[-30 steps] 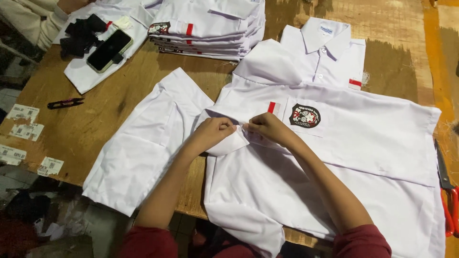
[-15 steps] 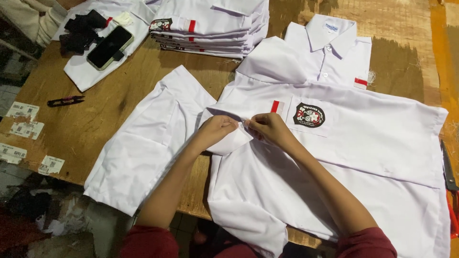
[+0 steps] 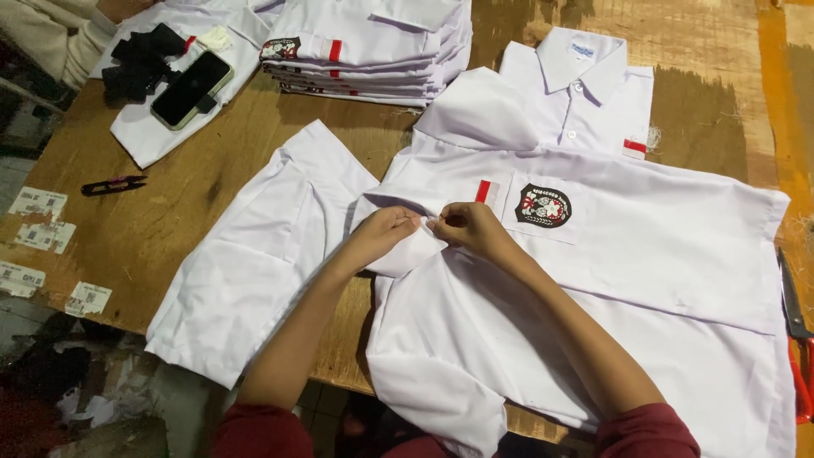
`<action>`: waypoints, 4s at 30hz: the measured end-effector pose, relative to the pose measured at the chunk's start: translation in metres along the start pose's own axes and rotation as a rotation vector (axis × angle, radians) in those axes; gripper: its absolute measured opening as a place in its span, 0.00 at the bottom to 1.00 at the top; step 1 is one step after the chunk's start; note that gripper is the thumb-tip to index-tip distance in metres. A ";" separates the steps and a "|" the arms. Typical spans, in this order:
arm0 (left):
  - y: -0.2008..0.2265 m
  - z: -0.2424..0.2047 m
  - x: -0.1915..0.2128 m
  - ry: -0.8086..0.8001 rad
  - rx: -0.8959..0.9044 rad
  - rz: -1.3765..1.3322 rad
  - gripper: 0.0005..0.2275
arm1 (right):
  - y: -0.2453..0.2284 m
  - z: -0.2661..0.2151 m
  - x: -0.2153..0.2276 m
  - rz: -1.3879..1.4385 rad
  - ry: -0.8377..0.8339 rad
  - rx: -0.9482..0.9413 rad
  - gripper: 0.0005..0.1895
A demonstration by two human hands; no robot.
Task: The person folds a white short-sleeved shirt on a wooden table. They align the collar, fold the sleeves inward, and then fold the shirt in half before placing it on a stack of similar shirts.
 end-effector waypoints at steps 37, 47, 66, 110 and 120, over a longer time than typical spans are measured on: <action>0.033 -0.027 0.019 0.701 -0.746 1.354 0.17 | 0.010 0.003 0.002 -0.273 0.168 -0.010 0.14; 0.040 -0.031 0.016 0.740 -0.822 1.376 0.21 | -0.017 -0.009 0.004 -0.282 0.189 -0.008 0.11; 0.037 -0.028 0.021 0.754 -0.868 1.336 0.19 | 0.026 0.012 0.002 0.066 0.208 0.080 0.06; 0.039 -0.029 0.024 0.759 -0.911 1.324 0.14 | -0.021 -0.007 0.004 -0.276 0.094 0.111 0.09; 0.041 -0.032 0.023 0.735 -0.916 1.307 0.15 | -0.009 -0.007 0.002 -0.183 0.167 0.110 0.10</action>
Point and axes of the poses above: each hand's wrist, its own z-axis towards the middle knuckle, its own x-axis out of the back of the hand, y = z × x, the point moved 3 cm from there along z, towards the middle knuckle, and after that the axes turned 13 degrees about -y, right-handed, at the moved point
